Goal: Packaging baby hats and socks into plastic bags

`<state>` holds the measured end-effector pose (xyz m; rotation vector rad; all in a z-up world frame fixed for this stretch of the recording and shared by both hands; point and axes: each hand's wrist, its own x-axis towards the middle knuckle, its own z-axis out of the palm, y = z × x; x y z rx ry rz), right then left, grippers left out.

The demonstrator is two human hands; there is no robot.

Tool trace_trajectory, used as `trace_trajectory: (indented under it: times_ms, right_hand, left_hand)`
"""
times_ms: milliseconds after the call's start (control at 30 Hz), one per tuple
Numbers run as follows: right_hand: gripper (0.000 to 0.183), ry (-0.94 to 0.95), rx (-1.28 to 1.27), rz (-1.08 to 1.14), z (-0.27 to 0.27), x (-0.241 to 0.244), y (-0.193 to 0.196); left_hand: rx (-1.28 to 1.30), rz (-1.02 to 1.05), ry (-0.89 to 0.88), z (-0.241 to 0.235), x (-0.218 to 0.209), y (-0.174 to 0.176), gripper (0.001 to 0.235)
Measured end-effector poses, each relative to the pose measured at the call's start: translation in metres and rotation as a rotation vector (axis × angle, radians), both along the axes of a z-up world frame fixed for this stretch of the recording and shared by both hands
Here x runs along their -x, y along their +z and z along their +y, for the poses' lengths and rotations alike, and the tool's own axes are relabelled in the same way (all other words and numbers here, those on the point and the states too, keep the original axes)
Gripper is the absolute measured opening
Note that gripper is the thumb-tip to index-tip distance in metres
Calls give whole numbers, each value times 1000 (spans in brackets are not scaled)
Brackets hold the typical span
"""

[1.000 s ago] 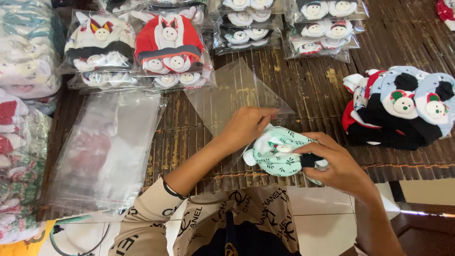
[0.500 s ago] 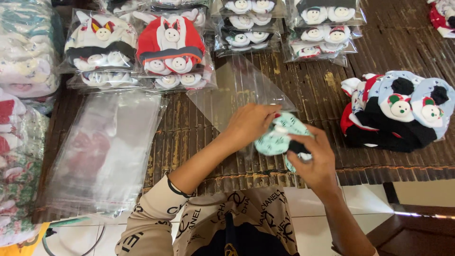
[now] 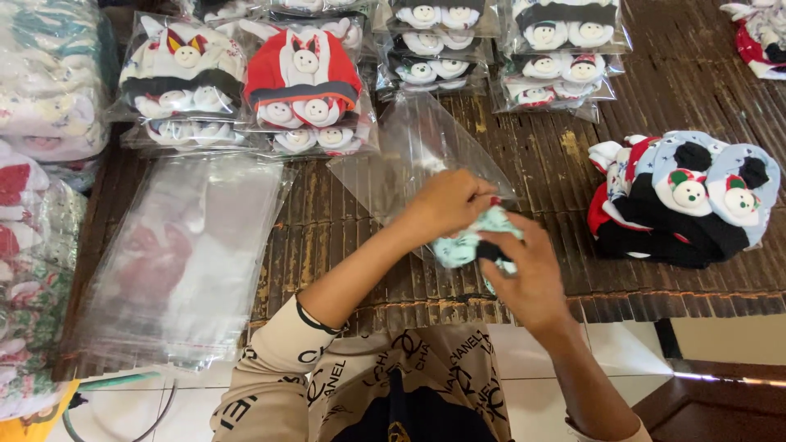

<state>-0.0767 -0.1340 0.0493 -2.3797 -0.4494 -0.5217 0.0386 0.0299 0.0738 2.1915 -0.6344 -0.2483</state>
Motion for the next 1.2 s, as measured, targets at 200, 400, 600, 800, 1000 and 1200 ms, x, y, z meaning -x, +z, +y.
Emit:
trace_trajectory:
  times_ms: [200,400,600,800,1000,1200]
  right_hand:
    - [31,-43,-70,4,11,-1,-9]
    - [49,93,-193,162,-13,-28,-26]
    - [43,-1,-598,406,-54,-33,-31]
    - [98,73,-376,621,-45,-54,-8]
    - [63,13,-365,572,-54,-24,-8]
    - [69,-9,-55,396,-51,7,22]
  left_hand:
    - [-14,13,2,-3,15,35,40]
    - [90,-65,-3,31,41,48,55]
    - [-15,-374,58,48,84,25,84]
    - [-307,-226,-65,35,96,-22,73]
    - [-153,-447,-144,46,104,-51,64]
    - [-102,-351,-58,47,140,-32,82]
